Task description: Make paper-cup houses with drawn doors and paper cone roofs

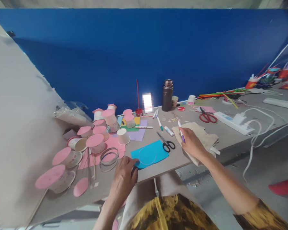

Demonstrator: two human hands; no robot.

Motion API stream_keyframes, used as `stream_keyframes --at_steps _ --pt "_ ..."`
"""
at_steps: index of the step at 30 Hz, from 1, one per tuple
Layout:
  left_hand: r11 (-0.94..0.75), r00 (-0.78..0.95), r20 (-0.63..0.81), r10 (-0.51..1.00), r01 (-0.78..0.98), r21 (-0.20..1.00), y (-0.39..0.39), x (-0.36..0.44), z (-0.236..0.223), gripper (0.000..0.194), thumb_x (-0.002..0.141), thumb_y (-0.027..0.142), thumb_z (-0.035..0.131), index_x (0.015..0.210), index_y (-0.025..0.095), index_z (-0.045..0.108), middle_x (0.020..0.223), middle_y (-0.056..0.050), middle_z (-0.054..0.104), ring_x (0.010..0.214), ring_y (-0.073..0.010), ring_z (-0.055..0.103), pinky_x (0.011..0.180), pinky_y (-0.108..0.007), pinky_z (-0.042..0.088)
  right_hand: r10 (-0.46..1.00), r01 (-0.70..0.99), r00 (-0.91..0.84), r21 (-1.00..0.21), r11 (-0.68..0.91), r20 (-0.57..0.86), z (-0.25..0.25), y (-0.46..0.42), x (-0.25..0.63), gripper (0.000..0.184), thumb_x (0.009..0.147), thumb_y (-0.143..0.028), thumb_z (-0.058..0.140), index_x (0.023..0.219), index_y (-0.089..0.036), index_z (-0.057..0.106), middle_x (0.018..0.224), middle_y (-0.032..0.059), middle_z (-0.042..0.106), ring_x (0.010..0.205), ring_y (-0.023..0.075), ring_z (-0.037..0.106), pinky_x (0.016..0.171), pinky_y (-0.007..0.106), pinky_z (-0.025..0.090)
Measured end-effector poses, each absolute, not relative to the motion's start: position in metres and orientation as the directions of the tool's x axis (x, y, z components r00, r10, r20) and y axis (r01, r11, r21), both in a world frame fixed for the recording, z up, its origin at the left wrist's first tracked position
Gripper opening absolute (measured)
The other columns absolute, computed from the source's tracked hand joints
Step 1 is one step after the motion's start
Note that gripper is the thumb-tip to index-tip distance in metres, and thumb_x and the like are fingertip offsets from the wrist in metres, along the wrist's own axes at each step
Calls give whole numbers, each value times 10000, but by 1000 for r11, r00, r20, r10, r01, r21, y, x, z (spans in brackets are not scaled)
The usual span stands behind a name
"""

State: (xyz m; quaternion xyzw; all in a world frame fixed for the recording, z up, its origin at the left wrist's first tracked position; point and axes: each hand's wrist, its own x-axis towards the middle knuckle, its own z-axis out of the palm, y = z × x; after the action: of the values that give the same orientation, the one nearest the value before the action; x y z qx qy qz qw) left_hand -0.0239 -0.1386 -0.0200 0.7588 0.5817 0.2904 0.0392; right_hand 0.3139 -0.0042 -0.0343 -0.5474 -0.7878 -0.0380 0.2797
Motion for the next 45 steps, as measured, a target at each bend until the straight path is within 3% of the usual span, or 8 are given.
stream_keyframes --at_steps 11,17,21,26,34,38,40,45 --pt "-323 -66 570 819 768 553 -136 -32 -43 220 930 288 586 996 232 788 831 -52 763 760 -214 720 690 -318 557 838 872 -428 -88 481 337 -23 39 287 567 823 34 493 1346 -162 591 1214 149 693 1123 313 592 975 426 489" --pt "-124 -328 408 852 631 766 -148 -34 -34 320 893 501 627 957 248 813 932 -52 815 872 -251 765 727 -307 589 846 886 -385 -108 451 369 -17 12 293 588 808 40 492 1349 -172 574 1320 148 659 1166 297 592 974 409 491" --pt "68 -590 267 762 483 873 -153 -35 -33 374 781 570 731 908 227 805 826 -33 786 744 -215 718 640 -267 552 858 896 -269 -214 390 438 -14 -26 276 174 948 -171 541 1090 -197 639 1034 108 729 994 261 666 835 351 517" --pt "-25 -741 29 671 17 1000 -145 -31 -25 331 672 387 881 932 243 736 746 33 740 698 -126 669 639 -171 521 984 949 -156 -264 173 84 -12 -34 244 166 906 -370 676 904 -204 662 916 112 747 858 277 709 653 313 454" --pt "-75 -429 -409 806 -759 647 -136 -35 -5 80 759 117 723 784 193 714 798 -10 786 731 -151 737 777 -313 638 984 819 -158 -567 87 -78 0 -24 265 207 863 -349 663 746 -180 687 698 87 704 624 207 624 582 298 420" --pt "-108 -320 -328 889 -842 529 -136 -40 1 211 831 96 603 879 214 771 941 -62 824 912 -221 769 901 -454 625 905 182 -399 -980 -80 -148 -2 -55 275 526 866 -651 649 965 -137 694 895 119 703 510 82 382 463 239 274" --pt "-133 -294 -271 916 -863 488 -133 -42 5 260 865 92 566 906 228 785 971 -59 829 946 -212 770 940 -448 609 869 -112 -473 -969 -222 -144 -6 -77 267 644 710 -701 804 1019 -146 698 907 86 649 561 75 355 494 231 284" --pt "-185 -277 -139 951 -867 462 -121 -36 20 339 928 75 491 916 230 793 1080 -59 822 1104 -199 740 1132 -484 481 720 -76 -673 -953 -294 -168 -2 -125 226 798 658 -892 684 968 -157 672 852 53 606 644 109 375 569 243 326"
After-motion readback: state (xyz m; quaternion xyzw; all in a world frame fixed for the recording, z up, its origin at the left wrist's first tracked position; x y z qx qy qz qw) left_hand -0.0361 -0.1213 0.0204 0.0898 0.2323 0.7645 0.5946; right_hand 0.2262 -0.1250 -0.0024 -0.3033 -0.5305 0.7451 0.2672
